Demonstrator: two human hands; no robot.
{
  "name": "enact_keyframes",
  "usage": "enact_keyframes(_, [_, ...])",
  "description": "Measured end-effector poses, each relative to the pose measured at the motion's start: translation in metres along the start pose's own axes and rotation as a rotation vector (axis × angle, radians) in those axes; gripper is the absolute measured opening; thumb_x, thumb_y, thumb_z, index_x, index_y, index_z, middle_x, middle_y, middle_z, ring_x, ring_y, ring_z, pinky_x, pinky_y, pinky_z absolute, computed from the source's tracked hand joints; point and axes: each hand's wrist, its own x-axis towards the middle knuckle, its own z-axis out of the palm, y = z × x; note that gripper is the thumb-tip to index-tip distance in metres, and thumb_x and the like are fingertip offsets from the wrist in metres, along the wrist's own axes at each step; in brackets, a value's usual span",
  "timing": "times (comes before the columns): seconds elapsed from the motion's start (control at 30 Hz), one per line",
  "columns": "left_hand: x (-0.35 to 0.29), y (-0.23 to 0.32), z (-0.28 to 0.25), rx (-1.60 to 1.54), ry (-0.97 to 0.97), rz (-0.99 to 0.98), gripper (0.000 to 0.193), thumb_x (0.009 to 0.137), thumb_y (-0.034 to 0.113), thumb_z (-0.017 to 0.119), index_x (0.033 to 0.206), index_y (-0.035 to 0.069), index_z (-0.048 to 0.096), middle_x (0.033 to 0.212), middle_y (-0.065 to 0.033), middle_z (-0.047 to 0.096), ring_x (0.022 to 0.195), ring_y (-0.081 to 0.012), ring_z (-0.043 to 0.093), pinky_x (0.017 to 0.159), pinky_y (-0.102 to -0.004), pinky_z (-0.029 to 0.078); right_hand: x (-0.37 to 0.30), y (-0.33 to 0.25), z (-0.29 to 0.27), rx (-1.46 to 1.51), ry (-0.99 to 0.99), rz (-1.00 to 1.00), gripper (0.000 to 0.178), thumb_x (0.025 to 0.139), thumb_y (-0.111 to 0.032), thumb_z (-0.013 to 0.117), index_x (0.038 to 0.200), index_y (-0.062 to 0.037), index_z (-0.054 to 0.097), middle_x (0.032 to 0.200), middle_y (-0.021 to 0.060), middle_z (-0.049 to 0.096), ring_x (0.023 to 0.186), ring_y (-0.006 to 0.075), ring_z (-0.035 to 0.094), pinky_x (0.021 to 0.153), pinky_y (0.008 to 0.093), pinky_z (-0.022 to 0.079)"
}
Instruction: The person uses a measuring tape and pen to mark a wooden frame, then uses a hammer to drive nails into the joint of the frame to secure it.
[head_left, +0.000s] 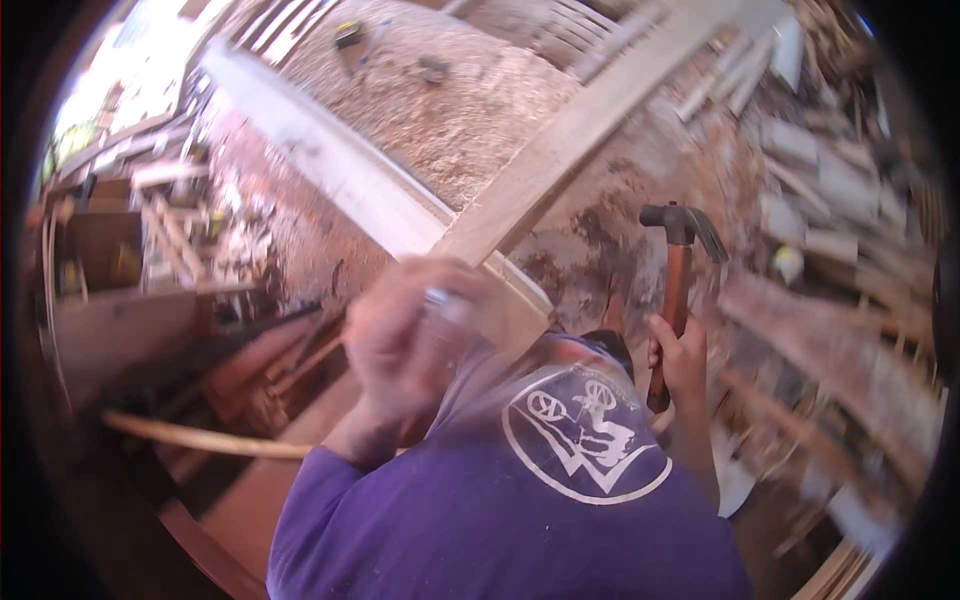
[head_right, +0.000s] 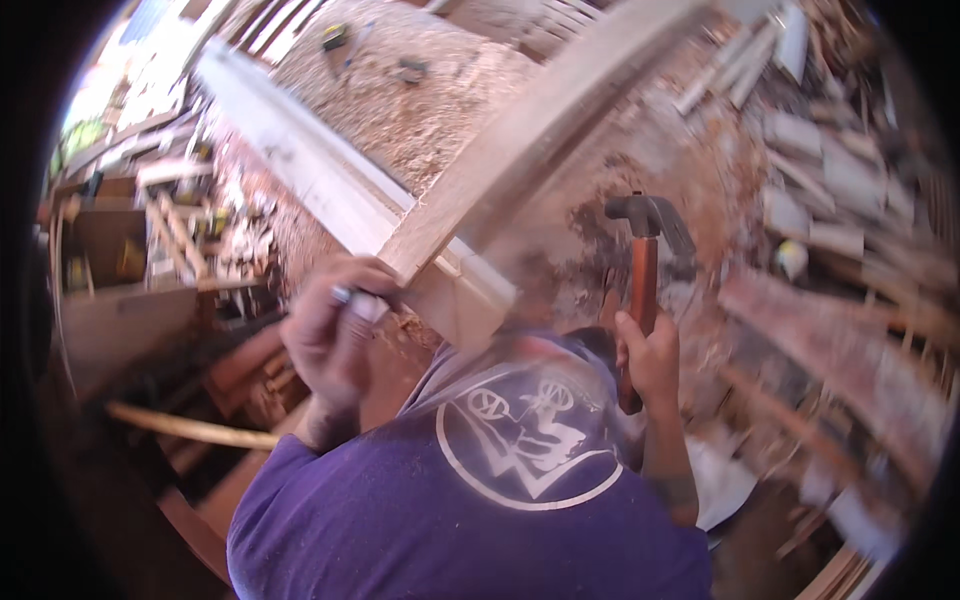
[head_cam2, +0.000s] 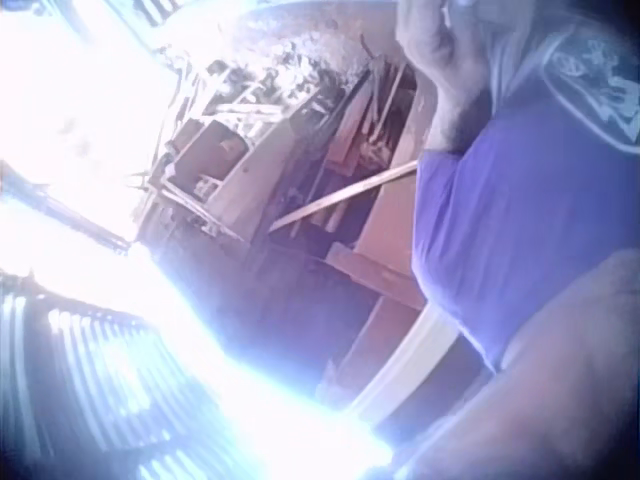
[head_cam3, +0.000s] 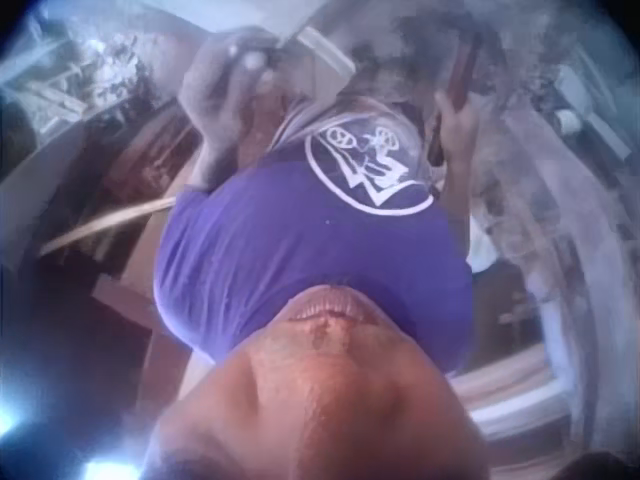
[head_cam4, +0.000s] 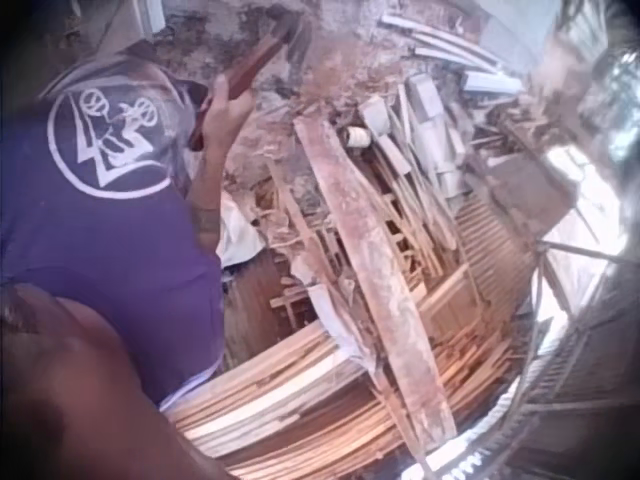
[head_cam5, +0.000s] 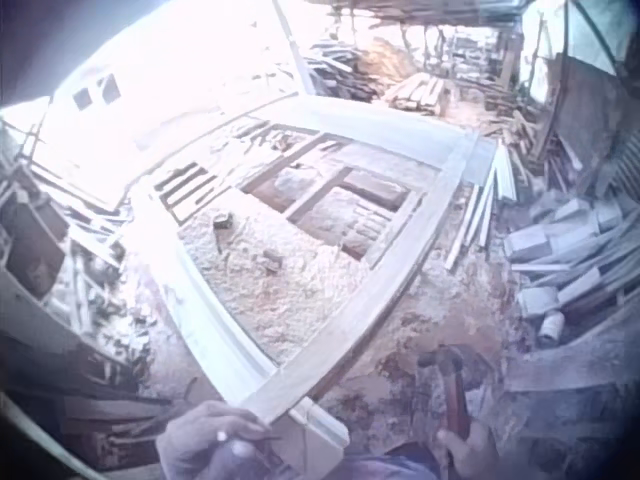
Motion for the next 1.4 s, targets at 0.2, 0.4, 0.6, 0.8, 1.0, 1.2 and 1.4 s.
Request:
enact_keyframes(0.2, [-0.024,-0.013,0.025,0.293,0.58,-0.158,0.015,0.098,0.005,0.065,0.107,-0.005,0.072,0.094,-0.0083,0.068,0.076,-0.0111,0.063,0.066,-0.0247,0.051,0.076,-0.028,-0.076,-0.268,-0.346,-0.115,0.016,0.097,-0.015,0.064,0.093,-0.001,0.059,0.063,0.0013,0.055,0.048,0.0098,0.053,0.046,0.0279,0.043])
enact_keyframes(0.4, [-0.051,-0.048,0.029,0.324,0.741,-0.301,0.016,0.101,0.012,0.063,0.106,0.002,0.074,0.086,-0.0021,0.071,0.074,-0.0071,0.058,0.068,-0.0244,0.047,0.097,-0.071,-0.121,-0.48,-0.56,-0.281,0.015,0.098,-0.015,0.063,0.096,-0.0004,0.059,0.062,0.0009,0.055,0.048,0.0095,0.052,0.046,0.0276,0.042])
enact_keyframes(0.6, [-0.054,-0.058,0.028,0.187,0.703,-0.167,0.016,0.102,0.013,0.064,0.108,0.004,0.074,0.084,0.0038,0.066,0.064,-0.0002,0.047,0.054,-0.0179,0.036,0.078,-0.066,-0.113,-0.369,-0.594,-0.235,0.014,0.097,-0.014,0.064,0.094,-0.0018,0.06,0.061,0.0004,0.054,0.047,0.0095,0.052,0.046,0.0271,0.041])
enact_keyframes(0.8, [-0.054,-0.051,0.028,0.429,0.586,-0.131,0.014,0.098,0.009,0.066,0.104,0.001,0.076,0.081,0.0004,0.065,0.062,-0.0047,0.049,0.054,-0.0246,0.039,0.046,-0.108,-0.08,-0.613,-0.658,-0.447,0.015,0.098,-0.015,0.063,0.098,-0.0003,0.061,0.062,-0.0003,0.056,0.049,0.0088,0.054,0.047,0.0266,0.041])
enact_keyframes(1.0, [-0.058,-0.05,0.023,0.479,0.591,-0.128,0.014,0.096,0.006,0.067,0.103,0.002,0.078,0.082,0.0,0.065,0.064,-0.0051,0.051,0.057,-0.0249,0.041,-0.019,-0.198,-0.038,-0.567,-0.727,-0.728,0.023,0.099,-0.017,0.06,0.112,0.0015,0.062,0.063,0.0016,0.056,0.051,0.01,0.056,0.049,0.0294,0.043])
enact_keyframes(1.2, [-0.056,-0.05,0.025,0.464,0.594,-0.083,0.015,0.094,0.006,0.068,0.105,0.002,0.078,0.079,-0.0002,0.064,0.064,-0.0056,0.051,0.058,-0.0253,0.041,-0.027,-0.221,-0.003,-0.759,-0.74,-0.86,0.032,0.103,-0.025,0.056,0.119,0.0025,0.06,0.065,0.0044,0.056,0.052,0.0128,0.056,0.051,0.0328,0.045])
enact_keyframes(1.4, [-0.056,-0.045,0.026,0.461,0.587,-0.156,0.014,0.095,0.007,0.068,0.104,0.003,0.078,0.075,0.0002,0.062,0.062,-0.0057,0.05,0.057,-0.0251,0.041,-0.057,-0.28,0.016,-0.595,-0.705,-1.022,0.034,0.105,-0.034,0.055,0.115,-0.0029,0.062,0.066,-0.0045,0.048,0.047,0.0029,0.045,0.041,0.0167,0.037])
